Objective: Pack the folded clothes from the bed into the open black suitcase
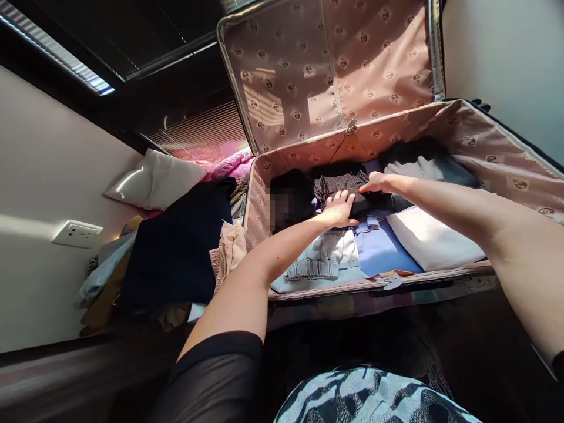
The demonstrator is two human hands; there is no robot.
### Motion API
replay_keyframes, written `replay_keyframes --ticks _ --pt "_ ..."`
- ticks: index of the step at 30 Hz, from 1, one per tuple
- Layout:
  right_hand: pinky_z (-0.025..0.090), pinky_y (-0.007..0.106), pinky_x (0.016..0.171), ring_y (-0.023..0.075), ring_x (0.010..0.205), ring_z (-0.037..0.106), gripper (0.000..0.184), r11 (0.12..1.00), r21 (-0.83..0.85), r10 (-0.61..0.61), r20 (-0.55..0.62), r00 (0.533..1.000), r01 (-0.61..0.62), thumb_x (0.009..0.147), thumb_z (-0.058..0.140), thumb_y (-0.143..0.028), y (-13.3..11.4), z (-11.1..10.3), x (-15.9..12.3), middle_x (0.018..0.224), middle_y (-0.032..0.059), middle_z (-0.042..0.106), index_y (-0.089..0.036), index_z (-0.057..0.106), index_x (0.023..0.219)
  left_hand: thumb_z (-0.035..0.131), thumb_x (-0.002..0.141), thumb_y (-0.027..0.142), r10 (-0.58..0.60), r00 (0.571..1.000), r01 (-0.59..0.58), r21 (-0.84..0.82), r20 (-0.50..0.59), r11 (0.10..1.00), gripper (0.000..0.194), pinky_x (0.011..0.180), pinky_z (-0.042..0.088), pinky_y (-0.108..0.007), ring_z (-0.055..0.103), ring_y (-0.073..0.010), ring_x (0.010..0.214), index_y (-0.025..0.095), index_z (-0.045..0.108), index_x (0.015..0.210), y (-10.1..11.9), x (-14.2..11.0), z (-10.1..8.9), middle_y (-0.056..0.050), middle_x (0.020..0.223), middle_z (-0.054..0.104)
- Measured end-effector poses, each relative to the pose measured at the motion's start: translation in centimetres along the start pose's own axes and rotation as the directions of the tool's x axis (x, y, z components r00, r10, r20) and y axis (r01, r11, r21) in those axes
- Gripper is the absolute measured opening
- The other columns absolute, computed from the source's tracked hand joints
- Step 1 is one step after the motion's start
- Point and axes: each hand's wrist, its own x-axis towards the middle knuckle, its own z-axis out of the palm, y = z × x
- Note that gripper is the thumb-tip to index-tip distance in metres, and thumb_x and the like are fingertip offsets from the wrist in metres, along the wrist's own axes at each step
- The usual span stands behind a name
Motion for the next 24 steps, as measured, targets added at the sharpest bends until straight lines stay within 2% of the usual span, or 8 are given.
replay_keyframes --ticks 6,8,10,12,14,17,21,24 --pt "0.065 0.048 0.082 0.0318 0.105 0.075 0.022 0.975 0.212 0.057 0.017 0.998 -0.06 0.093 0.083 -0.035 -1.8 -0.7 0.9 0.104 0.0137 0.078 -0.021 0.078 0.11 0.058 0.107 0.026 -0.187 0.972 0.114 -0.411 -0.141 0.905 0.038 0.124 0.048 -0.054 0.065 -0.0348 0.141 0.026 0.072 0.143 -1.4 2.9 -0.2 -0.015 0.147 0.071" --pt "0.066 0.045 0.081 0.0287 0.1 0.075 0.025 0.939 0.339 0.058 0.022 0.998 -0.062 0.099 0.078 -0.038 -2.7 -1.7 1.2 0.104 0.0129 0.078 -0.022 0.077 0.118 0.054 0.108 0.022 -0.374 0.908 0.156 -0.674 -0.19 0.722 0.029 0.116 0.055 -0.045 0.073 -0.03 0.126 0.022 0.075 0.128 -2.9 3.9 -0.9 -0.014 0.131 0.078" --pt "0.066 0.041 0.079 0.0266 0.098 0.076 0.033 0.888 0.451 0.091 0.019 0.996 -0.09 0.106 0.07 -0.045 -3.4 -2.7 1.5 0.11 0.015 0.078 -0.021 0.073 0.129 0.051 0.109 0.022 -0.526 0.839 0.124 -0.892 -0.14 0.435 0.027 0.107 0.06 -0.039 0.076 -0.0255 0.115 0.02 0.074 0.124 -4.7 4.4 -1.7 -0.013 0.124 0.081" --pt "0.066 0.04 0.076 0.0275 0.098 0.076 0.048 0.854 0.5 0.157 0.018 0.987 -0.145 0.111 0.059 -0.056 -3.6 -3.5 1.7 0.117 0.019 0.077 -0.019 0.067 0.141 0.054 0.109 0.025 -0.574 0.817 0.05 -0.983 -0.06 0.174 0.028 0.101 0.063 -0.037 0.078 -0.0229 0.108 0.02 0.072 0.13 -6.4 4.2 -2.2 -0.012 0.125 0.081" --pt "0.066 0.041 0.076 0.0296 0.1 0.077 0.058 0.85 0.485 0.209 0.048 0.977 -0.206 0.112 0.054 -0.061 -3.3 -3.8 1.7 0.12 0.0225 0.076 -0.016 0.062 0.147 0.059 0.108 0.029 -0.57 0.821 -0.008 -0.998 -0.038 0.055 0.034 0.102 0.064 -0.037 0.079 -0.0223 0.11 0.021 0.069 0.139 -7.6 3.8 -2.5 -0.012 0.13 0.081" --pt "0.067 0.041 0.08 0.0307 0.1 0.078 0.064 0.854 0.464 0.192 0.136 0.972 -0.234 0.11 0.054 -0.068 -2.5 -3.4 1.3 0.115 0.0226 0.078 -0.015 0.062 0.146 0.054 0.109 0.023 -0.514 0.852 -0.039 -0.991 -0.098 0.124 0.043 0.112 0.061 -0.038 0.076 -0.0228 0.124 0.022 0.064 0.151 -8.0 3.1 -2.8 -0.011 0.138 0.079" --pt "0.067 0.049 0.087 0.0349 0.103 0.079 0.082 0.846 0.516 0.053 0.174 0.983 -0.137 0.1 0.048 -0.089 -1.9 -2.6 1.0 0.109 0.0214 0.08 -0.019 0.067 0.138 0.055 0.109 0.026 -0.264 0.936 -0.039 -0.812 -0.234 0.583 0.048 0.125 0.05 -0.04 0.065 -0.0259 0.144 0.026 0.063 0.157 -5.8 2.4 -3.0 -0.008 0.148 0.074" --pt "0.065 0.054 0.094 0.0378 0.114 0.077 0.07 0.912 0.409 -0.039 0.094 0.995 -0.003 0.095 0.06 -0.09 -1.4 -1.9 0.9 0.112 0.0136 0.084 -0.03 0.076 0.129 0.076 0.098 0.043 0.064 0.995 -0.097 -0.505 -0.082 0.858 0.068 0.134 0.04 -0.049 0.046 -0.0323 0.164 0.035 0.058 0.164 -2.9 1.5 -2.3 -0.006 0.166 0.062"
